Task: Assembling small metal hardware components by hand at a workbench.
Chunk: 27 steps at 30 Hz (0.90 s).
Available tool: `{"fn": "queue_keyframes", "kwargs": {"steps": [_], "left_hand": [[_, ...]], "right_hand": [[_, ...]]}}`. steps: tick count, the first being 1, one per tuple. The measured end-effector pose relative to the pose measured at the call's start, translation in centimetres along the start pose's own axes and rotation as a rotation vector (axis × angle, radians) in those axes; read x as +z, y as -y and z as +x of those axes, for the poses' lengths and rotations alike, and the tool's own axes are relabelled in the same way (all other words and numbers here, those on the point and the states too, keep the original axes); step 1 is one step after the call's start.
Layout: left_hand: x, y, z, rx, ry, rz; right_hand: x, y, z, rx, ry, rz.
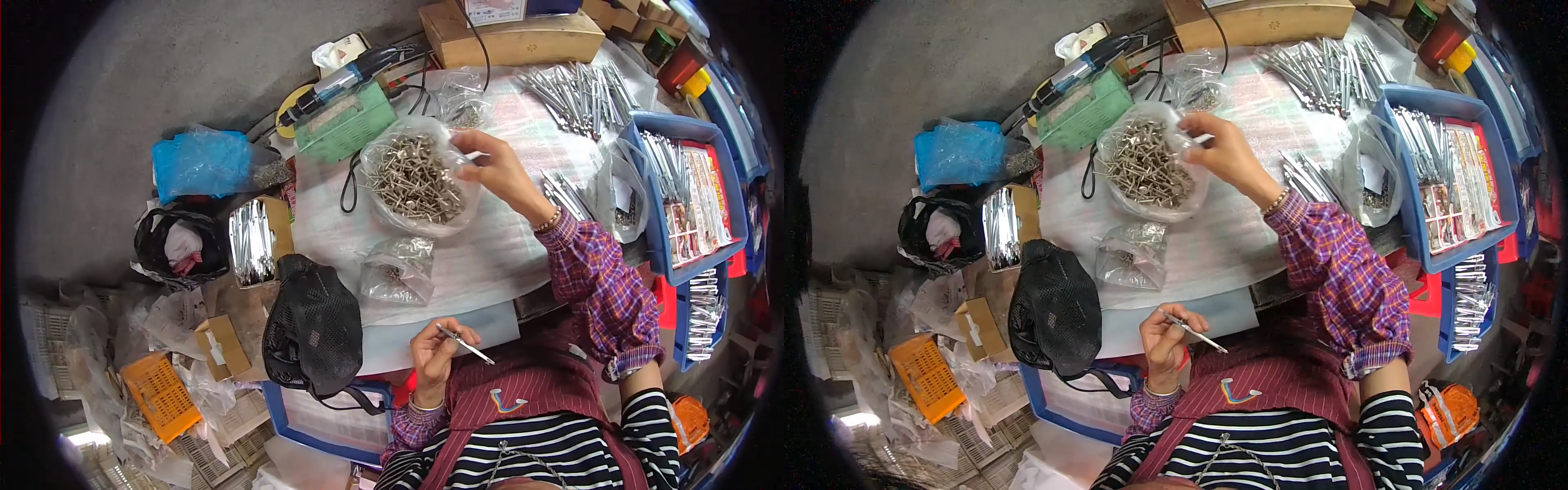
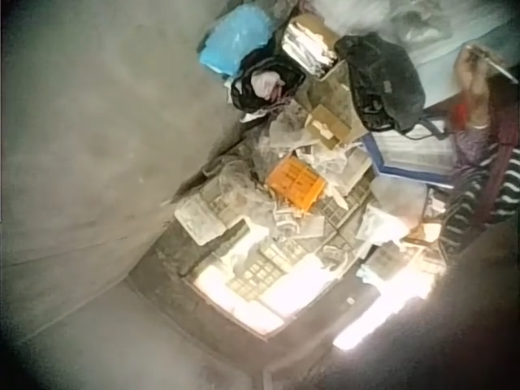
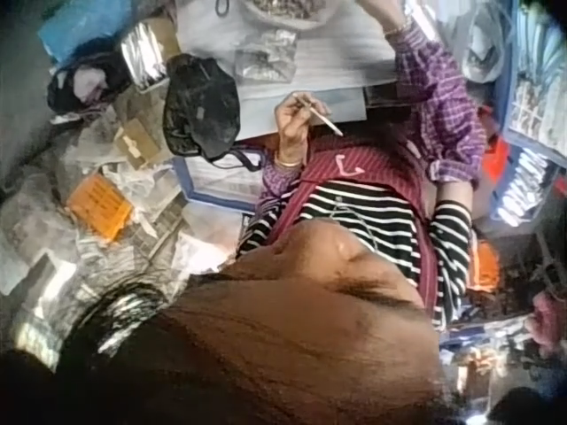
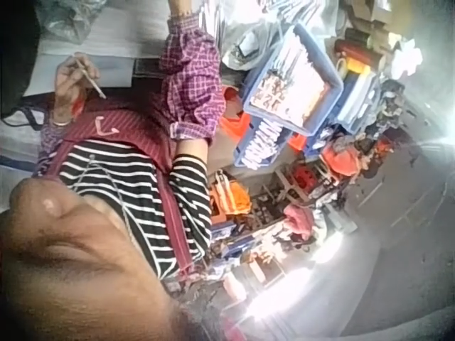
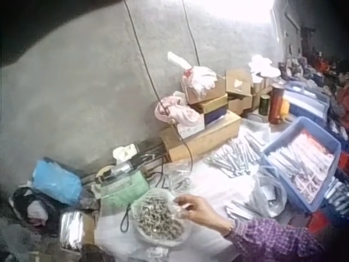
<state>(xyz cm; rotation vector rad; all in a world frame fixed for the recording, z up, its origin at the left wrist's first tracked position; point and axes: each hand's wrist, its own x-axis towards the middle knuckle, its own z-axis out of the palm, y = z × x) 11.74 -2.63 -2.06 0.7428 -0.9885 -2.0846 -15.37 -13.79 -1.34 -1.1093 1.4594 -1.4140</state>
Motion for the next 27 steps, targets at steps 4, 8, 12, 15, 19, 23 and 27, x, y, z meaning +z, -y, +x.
{"fn": "queue_keyframes", "kwargs": {"steps": [4,8,12,15,19,23,27], "left_hand": [[-0.1,0.6,0.3,-0.009,0.012,-0.015],[-0.5,0.7,0.2,-0.019,-0.014,0.002],[-0.4,0.7,0.2,-0.015,-0.011,0.006],[-0.1,0.7,0.3,-0.017,-0.009,0.012],[0.2,0.3,0.3,-0.010,-0.031,0.009],[-0.1,0.3,0.4,0.004,-0.050,0.006],[-0.4,0.7,0.5,0.003,-0.030,0.003]], "right_hand": [[-2.4,-0.8,-2.1,-0.002,-0.110,-0.159],[-2.9,1.3,-3.2,-0.493,-0.095,-0.807],[-3.3,1.1,-2.3,-0.724,0.218,-1.061],[-2.9,-0.3,-2.0,-0.799,0.189,-1.145],[-1.3,0.0,-1.2,-1.031,-0.013,-1.034],[-1.4,-0.3,-1.7,-0.925,0.145,-1.060],[-2.1,-0.1,-3.7,-0.505,0.258,-0.886]]}}
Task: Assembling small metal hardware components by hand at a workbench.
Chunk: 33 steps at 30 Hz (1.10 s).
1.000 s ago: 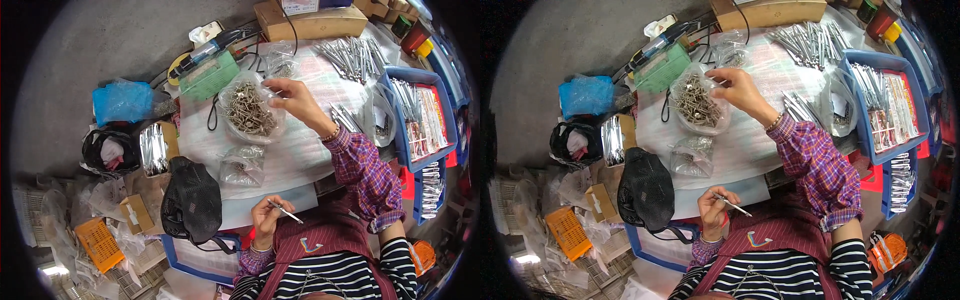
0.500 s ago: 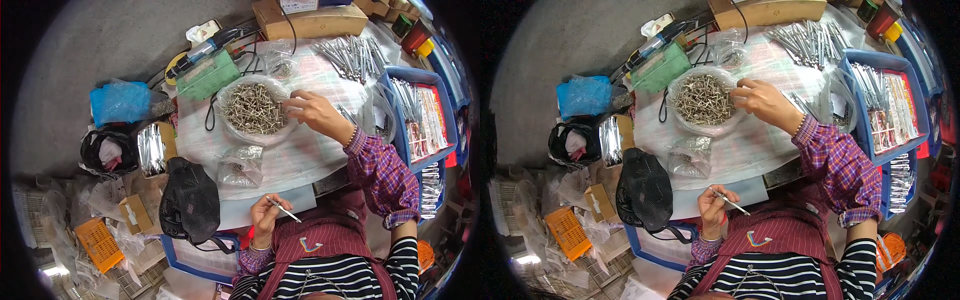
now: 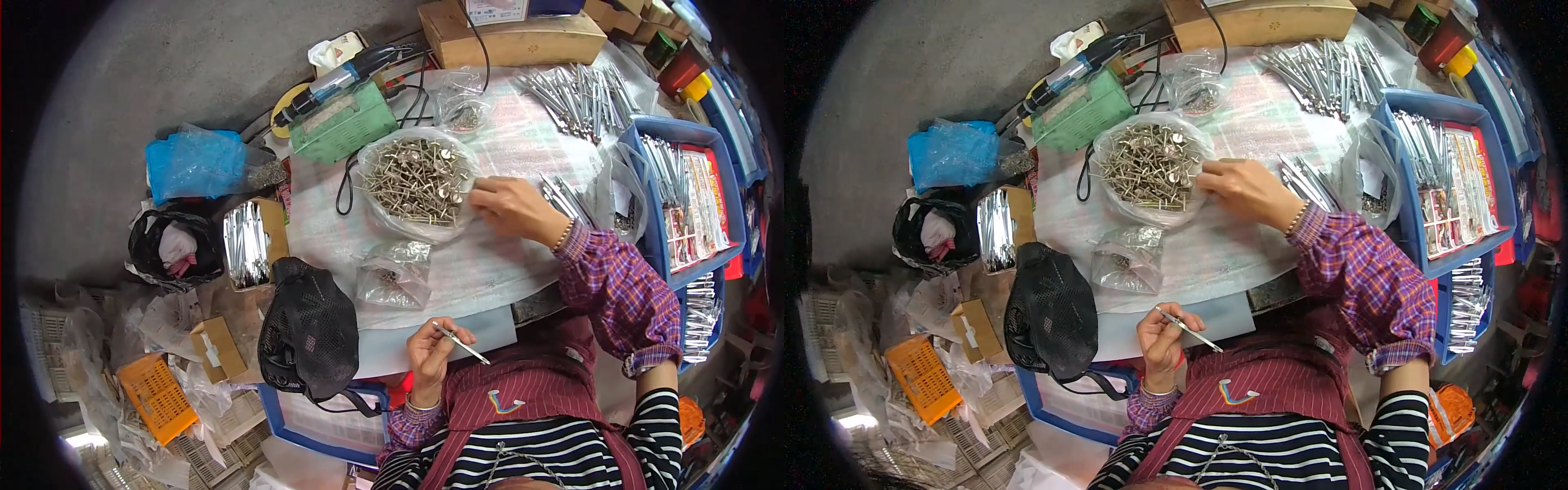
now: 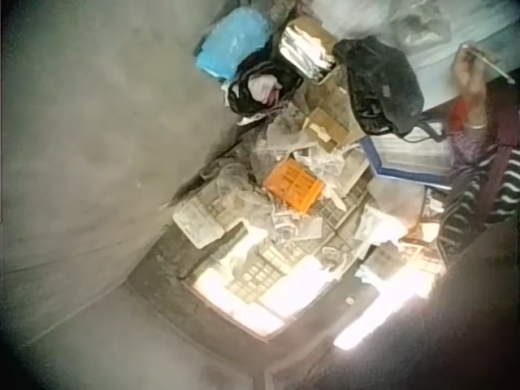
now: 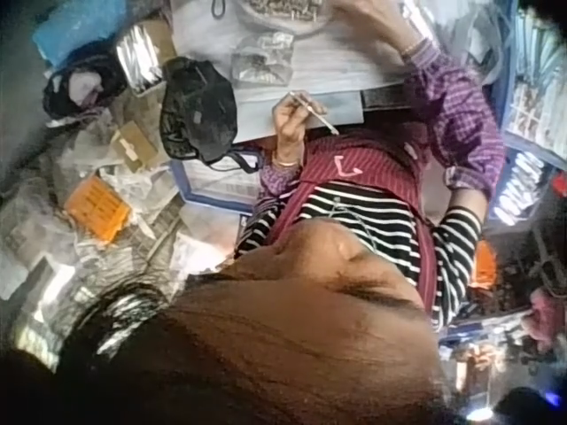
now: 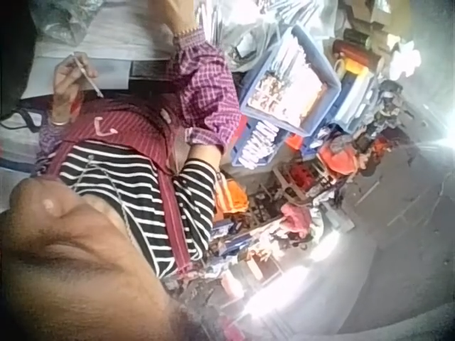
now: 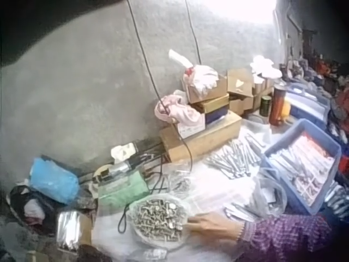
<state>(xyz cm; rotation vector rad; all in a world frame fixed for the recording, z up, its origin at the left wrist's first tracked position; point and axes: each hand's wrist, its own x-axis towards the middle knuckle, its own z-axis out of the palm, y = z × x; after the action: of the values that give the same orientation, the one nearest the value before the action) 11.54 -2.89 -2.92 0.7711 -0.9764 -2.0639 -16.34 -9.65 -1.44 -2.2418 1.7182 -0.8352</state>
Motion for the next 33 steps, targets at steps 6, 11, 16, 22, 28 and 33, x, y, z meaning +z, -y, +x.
{"fn": "queue_keyframes", "kwargs": {"steps": [6,11,16,22,28,33], "left_hand": [[-0.2,0.0,0.5,-0.003,0.023,0.004],[-0.3,-0.1,0.3,0.013,-0.003,0.016],[0.5,-0.1,-0.3,-0.031,-0.061,0.030],[-0.1,0.5,0.2,-0.006,0.079,0.040],[0.0,-0.2,0.3,-0.018,0.034,0.030],[0.8,-0.8,1.0,0.022,0.038,0.059]], "right_hand": [[-1.1,-0.1,-0.3,0.151,-0.018,0.185],[-1.9,2.1,0.3,0.174,0.037,0.011],[-1.2,4.6,1.5,0.071,-0.057,-0.052],[0.2,3.9,1.7,-0.169,-0.011,-0.148],[-0.3,4.9,2.6,-0.052,-0.092,0.173],[-2.4,6.6,0.2,0.217,-0.089,0.491]]}}
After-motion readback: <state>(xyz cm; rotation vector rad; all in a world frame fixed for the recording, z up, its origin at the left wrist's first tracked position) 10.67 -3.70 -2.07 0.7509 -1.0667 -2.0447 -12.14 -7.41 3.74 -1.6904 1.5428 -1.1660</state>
